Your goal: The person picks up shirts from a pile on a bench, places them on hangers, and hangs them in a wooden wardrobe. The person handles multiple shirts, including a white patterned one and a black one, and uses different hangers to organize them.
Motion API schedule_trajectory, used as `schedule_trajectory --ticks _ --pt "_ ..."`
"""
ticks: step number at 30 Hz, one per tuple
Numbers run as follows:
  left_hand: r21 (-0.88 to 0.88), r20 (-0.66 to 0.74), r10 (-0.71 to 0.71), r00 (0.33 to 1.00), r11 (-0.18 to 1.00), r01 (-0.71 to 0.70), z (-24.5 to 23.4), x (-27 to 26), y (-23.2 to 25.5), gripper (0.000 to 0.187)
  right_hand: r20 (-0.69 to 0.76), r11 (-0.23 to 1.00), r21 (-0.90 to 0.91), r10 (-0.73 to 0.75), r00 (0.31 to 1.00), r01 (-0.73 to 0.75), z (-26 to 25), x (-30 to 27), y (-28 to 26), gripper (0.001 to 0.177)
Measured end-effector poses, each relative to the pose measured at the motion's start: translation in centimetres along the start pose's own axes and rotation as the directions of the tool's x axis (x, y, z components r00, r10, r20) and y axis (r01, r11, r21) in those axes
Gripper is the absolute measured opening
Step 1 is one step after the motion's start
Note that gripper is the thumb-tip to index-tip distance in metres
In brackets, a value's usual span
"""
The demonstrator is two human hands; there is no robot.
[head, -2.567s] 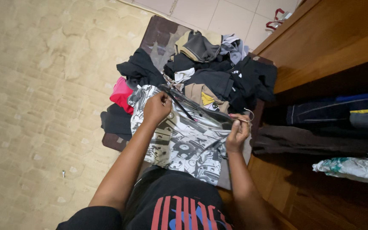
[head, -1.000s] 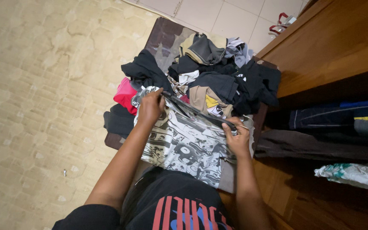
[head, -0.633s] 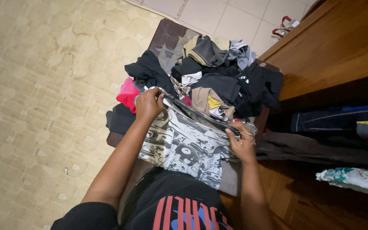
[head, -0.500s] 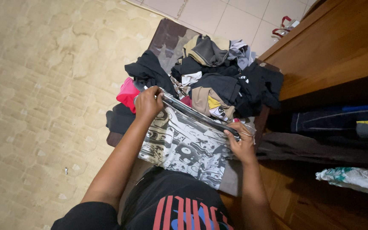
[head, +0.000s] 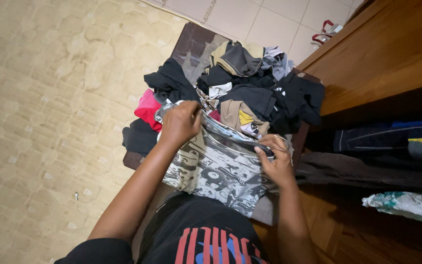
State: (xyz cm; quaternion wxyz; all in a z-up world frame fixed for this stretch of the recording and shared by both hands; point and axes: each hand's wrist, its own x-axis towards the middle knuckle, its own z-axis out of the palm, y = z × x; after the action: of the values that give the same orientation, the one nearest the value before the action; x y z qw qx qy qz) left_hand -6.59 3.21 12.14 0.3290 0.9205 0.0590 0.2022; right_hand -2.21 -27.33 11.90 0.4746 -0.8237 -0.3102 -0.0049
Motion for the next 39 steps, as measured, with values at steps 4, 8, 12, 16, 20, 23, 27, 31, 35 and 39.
schedule_trajectory --ticks 4,8,12,16,20,23,27,31,35,39 --pt "-0.063 0.046 0.069 0.997 0.996 -0.066 -1.2 -0.2 2.8 0.009 -0.003 0.998 -0.005 -0.062 0.998 0.062 0.7 1.7 -2.8 0.010" --pt "-0.081 0.071 0.078 0.994 0.994 -0.073 -2.6 -0.9 4.9 0.010 0.062 0.998 0.059 -0.040 0.997 0.037 1.7 3.1 -3.7 0.011" --pt "-0.075 0.111 0.055 0.992 0.996 -0.047 -4.3 -1.1 5.1 0.010 0.041 0.990 0.136 -0.038 0.998 0.032 1.9 3.3 -4.5 0.009" --pt "-0.048 0.098 0.183 0.978 0.983 -0.179 -6.1 -1.2 4.4 0.017 -0.017 0.994 0.109 -0.025 1.000 0.026 -0.1 3.4 -6.1 0.012" --pt "-0.036 0.026 0.338 0.941 0.941 -0.337 -7.0 -1.8 4.1 0.023 -0.032 0.995 0.084 -0.045 0.998 0.048 -1.4 3.1 -8.5 0.011" --pt "-0.139 0.192 0.302 0.934 0.950 -0.279 -7.7 -2.2 4.3 0.025 -0.031 0.994 0.088 -0.068 0.997 0.070 -1.8 2.8 -10.3 0.009" --pt "-0.171 0.273 0.345 0.898 0.936 -0.308 -8.6 -2.5 5.0 0.025 -0.014 0.993 0.096 -0.064 0.998 0.066 -1.9 2.3 -12.0 0.007" --pt "-0.189 0.236 0.445 0.864 0.893 -0.408 -9.1 -2.6 5.1 0.023 -0.055 0.994 0.098 -0.049 0.997 0.054 -1.7 1.4 -13.5 0.007" --pt "-0.185 0.229 0.478 0.848 0.877 -0.444 -9.0 -2.9 4.8 0.020 -0.102 0.998 0.026 -0.055 0.993 0.058 -2.4 0.1 -15.5 0.015" --pt "-0.182 0.191 0.516 0.835 0.855 -0.486 -9.2 -3.0 4.4 0.021 -0.094 0.998 0.016 0.069 0.993 -0.068 -4.1 -2.0 -16.6 0.044"
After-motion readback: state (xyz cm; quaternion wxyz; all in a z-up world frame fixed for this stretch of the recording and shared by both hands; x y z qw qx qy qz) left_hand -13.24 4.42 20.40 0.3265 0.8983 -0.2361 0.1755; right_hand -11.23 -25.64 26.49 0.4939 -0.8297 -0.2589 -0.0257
